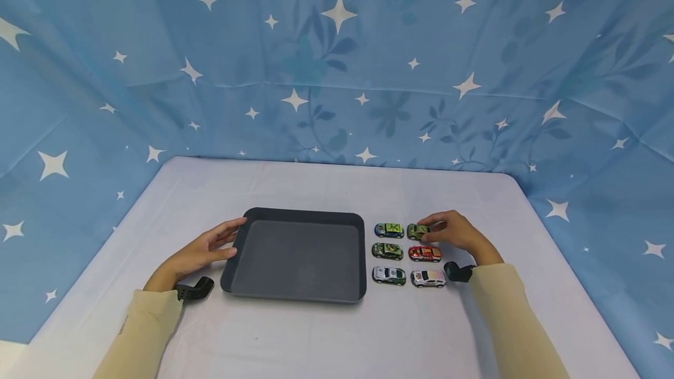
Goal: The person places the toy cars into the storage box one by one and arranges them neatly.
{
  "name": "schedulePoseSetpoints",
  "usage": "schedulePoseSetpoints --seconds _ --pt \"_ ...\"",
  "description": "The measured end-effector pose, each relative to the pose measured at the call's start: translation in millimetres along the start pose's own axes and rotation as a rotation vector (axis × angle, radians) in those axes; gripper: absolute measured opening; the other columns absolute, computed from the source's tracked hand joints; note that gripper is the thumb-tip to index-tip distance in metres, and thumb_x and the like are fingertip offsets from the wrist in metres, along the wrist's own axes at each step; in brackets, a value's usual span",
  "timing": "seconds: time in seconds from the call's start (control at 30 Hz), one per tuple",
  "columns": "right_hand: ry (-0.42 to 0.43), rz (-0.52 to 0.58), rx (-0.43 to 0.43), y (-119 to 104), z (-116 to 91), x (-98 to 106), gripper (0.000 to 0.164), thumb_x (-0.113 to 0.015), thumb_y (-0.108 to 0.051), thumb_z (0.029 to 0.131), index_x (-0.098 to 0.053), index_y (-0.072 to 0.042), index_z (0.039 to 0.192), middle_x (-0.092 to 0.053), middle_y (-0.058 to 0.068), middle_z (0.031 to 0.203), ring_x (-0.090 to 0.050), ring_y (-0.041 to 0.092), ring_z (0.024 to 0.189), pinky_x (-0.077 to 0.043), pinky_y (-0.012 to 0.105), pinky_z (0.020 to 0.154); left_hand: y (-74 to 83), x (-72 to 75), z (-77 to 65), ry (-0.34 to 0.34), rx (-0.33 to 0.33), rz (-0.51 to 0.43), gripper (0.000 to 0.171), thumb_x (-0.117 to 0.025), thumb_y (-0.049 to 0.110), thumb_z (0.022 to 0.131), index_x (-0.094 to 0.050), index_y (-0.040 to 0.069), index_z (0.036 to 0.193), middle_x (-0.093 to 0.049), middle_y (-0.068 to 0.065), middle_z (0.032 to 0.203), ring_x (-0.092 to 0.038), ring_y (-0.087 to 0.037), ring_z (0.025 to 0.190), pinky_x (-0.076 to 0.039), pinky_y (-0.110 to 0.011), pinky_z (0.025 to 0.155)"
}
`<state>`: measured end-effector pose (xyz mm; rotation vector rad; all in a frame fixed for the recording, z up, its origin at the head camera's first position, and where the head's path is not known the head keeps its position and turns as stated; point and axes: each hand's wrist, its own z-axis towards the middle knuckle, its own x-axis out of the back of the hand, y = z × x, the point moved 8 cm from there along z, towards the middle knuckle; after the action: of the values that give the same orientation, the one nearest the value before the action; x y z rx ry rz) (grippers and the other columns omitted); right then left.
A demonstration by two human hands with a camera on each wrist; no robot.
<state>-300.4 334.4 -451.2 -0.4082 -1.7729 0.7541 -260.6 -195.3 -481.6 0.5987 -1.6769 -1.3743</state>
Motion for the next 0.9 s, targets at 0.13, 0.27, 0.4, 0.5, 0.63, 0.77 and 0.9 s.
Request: schedulePoseSetpoints --seconds 0.13,0.27,0.4,0.5,0.63,0.77,0.9 --pt "0.009 0.015 -0.021 1.0 -3.0 1.1 0.043 -0.083 -0.014 0.096 -0.072 0.009 0.131 -0.073 0.028 0.127 -0.072 0.045 0.113 -0.054 0.068 0.099 0.4 0.8 0.3 -0.001 -0.005 0.006 0.076 -0.068 0.016 0.107 -0.027 -0.003 0.169 -0.023 -0.03 0.174 -0.026 -0.06 0.155 -0.027 -0.076 0.121" --pt "0.015 0.017 -0.008 -2.5 -5.1 1.2 0.042 -0.082 -0.013 0.096 -0.072 0.009 0.131 -0.071 0.03 0.131 -0.071 0.047 0.116 -0.055 0.066 0.099 0.6 0.7 -0.1 0.002 0.0 0.005 0.077 -0.069 0.017 0.107 -0.027 -0.003 0.169 -0.024 -0.03 0.174 -0.027 -0.06 0.155 -0.028 -0.075 0.121" --pt "0.022 0.005 0.043 -10.7 -7.1 2.0 0.04 -0.082 -0.011 0.096 -0.072 0.01 0.129 -0.071 0.03 0.13 -0.072 0.046 0.113 -0.058 0.063 0.095 0.4 0.5 -0.5 0.003 0.009 0.003 0.077 -0.069 0.018 0.107 -0.027 -0.002 0.169 -0.024 -0.03 0.174 -0.027 -0.06 0.155 -0.027 -0.075 0.121" --pt "0.027 0.001 0.088 -17.9 -8.7 3.2 0.038 -0.082 -0.008 0.096 -0.072 0.011 0.128 -0.072 0.03 0.128 -0.073 0.044 0.11 -0.061 0.06 0.091 0.2 0.4 -0.2 0.002 0.008 0.006 0.077 -0.069 0.018 0.107 -0.027 -0.002 0.169 -0.024 -0.03 0.174 -0.027 -0.06 0.155 -0.028 -0.075 0.122" --pt "0.043 0.002 0.127 -26.5 -10.6 5.8 0.036 -0.081 -0.008 0.096 -0.074 0.008 0.127 -0.074 0.026 0.126 -0.074 0.038 0.108 -0.063 0.048 0.087 -0.4 0.8 0.5 0.003 0.005 0.007 0.077 -0.068 0.017 0.107 -0.027 -0.002 0.169 -0.024 -0.03 0.174 -0.028 -0.059 0.155 -0.028 -0.074 0.122" --pt "0.048 0.036 0.163 -33.8 -12.6 6.4 0.035 -0.081 -0.007 0.097 -0.074 0.007 0.128 -0.074 0.024 0.126 -0.074 0.025 0.107 -0.061 0.034 0.084 -1.2 0.9 0.9 0.002 0.011 0.005 0.077 -0.069 0.017 0.107 -0.027 -0.002 0.169 -0.024 -0.03 0.174 -0.027 -0.059 0.155 -0.028 -0.074 0.122" --pt "0.04 0.091 0.195 -41.0 -15.3 4.4 0.036 -0.08 -0.005 0.096 -0.073 0.009 0.129 -0.074 0.025 0.124 -0.074 0.014 0.101 -0.061 0.03 0.082 -0.8 1.0 0.9 0.004 0.012 0.006 0.077 -0.069 0.018 0.107 -0.027 -0.002 0.169 -0.024 -0.03 0.174 -0.026 -0.059 0.155 -0.027 -0.075 0.122"
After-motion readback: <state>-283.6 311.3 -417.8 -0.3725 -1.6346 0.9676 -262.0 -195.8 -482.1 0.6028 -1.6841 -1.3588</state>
